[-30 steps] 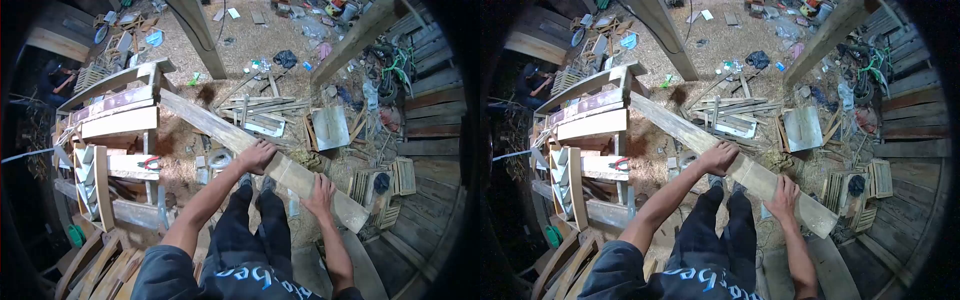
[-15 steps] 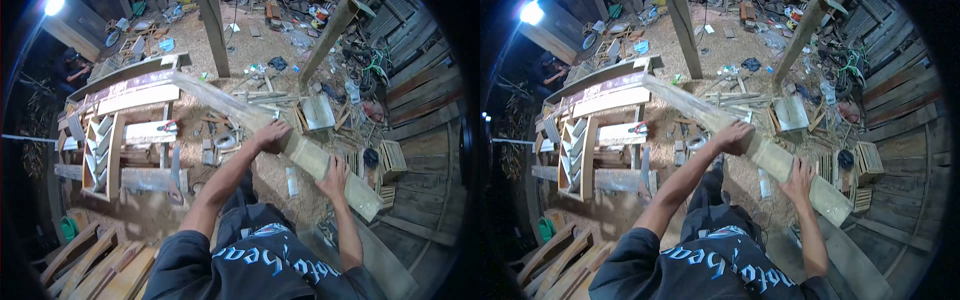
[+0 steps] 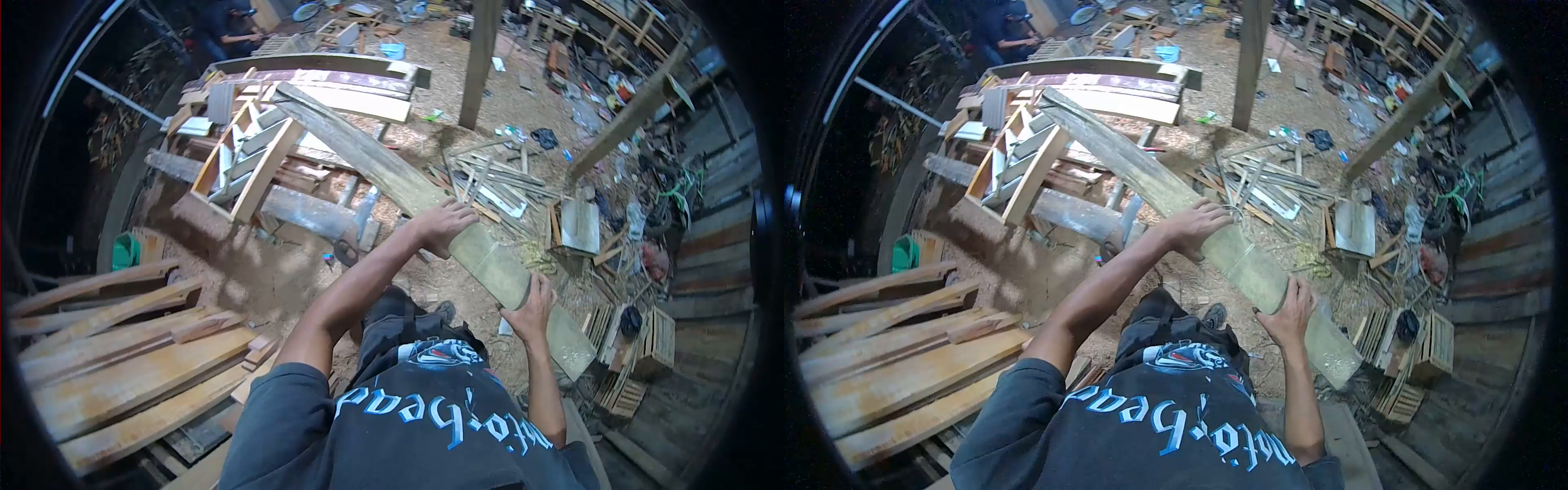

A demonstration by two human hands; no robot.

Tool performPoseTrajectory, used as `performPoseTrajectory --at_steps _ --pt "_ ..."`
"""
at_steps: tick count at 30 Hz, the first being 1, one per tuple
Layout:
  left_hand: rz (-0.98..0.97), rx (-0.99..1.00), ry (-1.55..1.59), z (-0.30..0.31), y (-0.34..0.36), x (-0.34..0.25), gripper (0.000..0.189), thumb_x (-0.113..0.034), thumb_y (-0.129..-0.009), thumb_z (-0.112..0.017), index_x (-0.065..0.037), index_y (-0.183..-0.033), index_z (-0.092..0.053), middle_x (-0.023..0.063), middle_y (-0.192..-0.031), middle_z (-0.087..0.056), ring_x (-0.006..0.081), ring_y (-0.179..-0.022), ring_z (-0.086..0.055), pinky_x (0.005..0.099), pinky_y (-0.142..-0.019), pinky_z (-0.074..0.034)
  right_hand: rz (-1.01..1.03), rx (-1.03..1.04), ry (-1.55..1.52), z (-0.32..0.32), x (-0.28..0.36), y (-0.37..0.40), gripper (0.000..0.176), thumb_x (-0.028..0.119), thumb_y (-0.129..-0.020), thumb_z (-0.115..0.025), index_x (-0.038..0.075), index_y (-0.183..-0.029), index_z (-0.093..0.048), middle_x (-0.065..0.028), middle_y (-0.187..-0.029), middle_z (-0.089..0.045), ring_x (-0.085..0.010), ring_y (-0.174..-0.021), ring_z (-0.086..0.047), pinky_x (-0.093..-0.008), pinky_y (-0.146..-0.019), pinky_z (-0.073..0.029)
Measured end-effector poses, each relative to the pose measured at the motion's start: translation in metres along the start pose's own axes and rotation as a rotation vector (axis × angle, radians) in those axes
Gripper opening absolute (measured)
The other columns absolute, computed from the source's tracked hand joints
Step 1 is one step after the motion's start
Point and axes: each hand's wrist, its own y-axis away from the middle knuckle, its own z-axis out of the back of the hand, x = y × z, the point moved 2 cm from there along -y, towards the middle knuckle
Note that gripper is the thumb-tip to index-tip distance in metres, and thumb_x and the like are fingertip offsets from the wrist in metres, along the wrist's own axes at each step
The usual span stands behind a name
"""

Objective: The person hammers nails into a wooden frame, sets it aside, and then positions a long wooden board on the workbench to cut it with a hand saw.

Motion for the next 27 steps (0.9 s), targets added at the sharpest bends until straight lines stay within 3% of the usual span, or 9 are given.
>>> performPoseTrajectory --at_steps 8,10,18,23,27 --pt "0.260 -0.118 -0.069 0.016 0.171 0.055 0.093 -0.017 -0.055 -0.079 -0.003 -0.140 -0.045 0.0163 -0.142 -0.049 0.0331 -0.137 -0.043 0.0474 -0.122 -0.025 0.155 0.084 -0.065 -0.065 0.145 -0.019 0.101 0.024 -0.049 -0.089 0.000 -0.137 -0.045 -0.0188 -0.125 -0.049 -0.0362 -0.122 -0.045 -0.0485 -0.107 -0.030" --pt "0.336 -0.036 -0.061 0.022 0.216 0.075 0.094 -0.015 -0.057 -0.078 -0.002 -0.143 -0.042 0.0162 -0.145 -0.048 0.0316 -0.141 -0.039 0.0471 -0.124 -0.022 0.167 0.126 -0.085 -0.091 0.186 -0.019 0.101 0.023 -0.049 -0.089 0.000 -0.137 -0.045 -0.0192 -0.124 -0.049 -0.0372 -0.122 -0.045 -0.0486 -0.106 -0.030" --pt "0.462 -0.073 -0.049 0.033 0.398 0.157 0.099 -0.010 -0.056 -0.080 0.000 -0.145 -0.039 0.0166 -0.147 -0.045 0.0320 -0.143 -0.037 0.0456 -0.125 -0.022 0.209 0.151 -0.092 -0.186 0.360 -0.006 0.103 0.022 -0.048 -0.089 0.001 -0.138 -0.044 -0.0194 -0.126 -0.048 -0.0382 -0.122 -0.045 -0.0494 -0.105 -0.031" --pt "0.507 -0.028 0.024 0.046 0.476 0.196 0.100 -0.009 -0.055 -0.081 0.000 -0.145 -0.038 0.0163 -0.146 -0.044 0.0332 -0.143 -0.036 0.0449 -0.125 -0.023 0.215 0.180 -0.121 -0.215 0.443 0.003 0.105 0.024 -0.047 -0.092 0.000 -0.137 -0.044 -0.0206 -0.127 -0.048 -0.0383 -0.123 -0.045 -0.0499 -0.104 -0.030" --pt "0.526 0.038 -0.017 0.041 0.510 0.226 0.104 -0.013 -0.053 -0.087 -0.001 -0.144 -0.037 0.0158 -0.145 -0.045 0.0331 -0.142 -0.038 0.0452 -0.123 -0.025 0.222 0.209 -0.106 -0.244 0.474 -0.005 0.107 0.025 -0.046 -0.093 0.000 -0.137 -0.044 -0.0205 -0.125 -0.049 -0.0383 -0.122 -0.046 -0.0490 -0.103 -0.031"
